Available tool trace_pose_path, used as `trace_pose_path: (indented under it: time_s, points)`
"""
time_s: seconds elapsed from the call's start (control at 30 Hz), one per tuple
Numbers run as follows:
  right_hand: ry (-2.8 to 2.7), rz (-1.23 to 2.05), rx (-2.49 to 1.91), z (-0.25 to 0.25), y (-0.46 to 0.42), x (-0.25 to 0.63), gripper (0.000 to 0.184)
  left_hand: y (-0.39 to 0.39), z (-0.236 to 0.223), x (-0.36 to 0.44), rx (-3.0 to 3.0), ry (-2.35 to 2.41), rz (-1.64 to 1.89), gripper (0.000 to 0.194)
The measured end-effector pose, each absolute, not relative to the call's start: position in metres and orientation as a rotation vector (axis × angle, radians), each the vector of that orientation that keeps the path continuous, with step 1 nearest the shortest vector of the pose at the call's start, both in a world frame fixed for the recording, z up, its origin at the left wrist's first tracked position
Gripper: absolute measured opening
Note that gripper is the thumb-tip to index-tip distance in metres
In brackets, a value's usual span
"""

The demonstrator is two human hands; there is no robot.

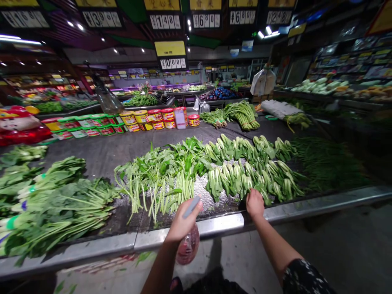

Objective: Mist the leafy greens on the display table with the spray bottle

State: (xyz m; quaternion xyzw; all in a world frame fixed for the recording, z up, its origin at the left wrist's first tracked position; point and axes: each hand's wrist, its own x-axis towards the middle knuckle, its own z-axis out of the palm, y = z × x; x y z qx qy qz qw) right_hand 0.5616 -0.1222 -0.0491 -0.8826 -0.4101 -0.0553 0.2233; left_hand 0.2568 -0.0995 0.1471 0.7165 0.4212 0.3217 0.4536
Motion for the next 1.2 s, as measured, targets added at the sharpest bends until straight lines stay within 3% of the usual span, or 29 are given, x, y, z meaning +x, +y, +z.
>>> trace_pose_path:
  time_s: [0.37,0.63,1.0,1.2]
  points:
    - [-1.108,-0.161,-2.409,-0.051,-0.123,0.565,0.038,-0.103,0.127,0.269,1.834,0.978,0.628,0.039]
    - [-1.092,-0.172,-2.410,-0.049,-0.121,0.564,0.037,-0.102,0.137,0.275,1.812,0.944,0.760,0.030]
    - [-1.090,-0.142,-2.416,-0.044,-0.122,0.562,0.036,-0.105,0.143,0.296,1.946,0.965,0.589,0.042]
    - [-1.120,-0.137,-2.412,-0.042,-0.123,0.561,0.036,-0.102,0.139,0.298,1.910,0.994,0.651,0.037]
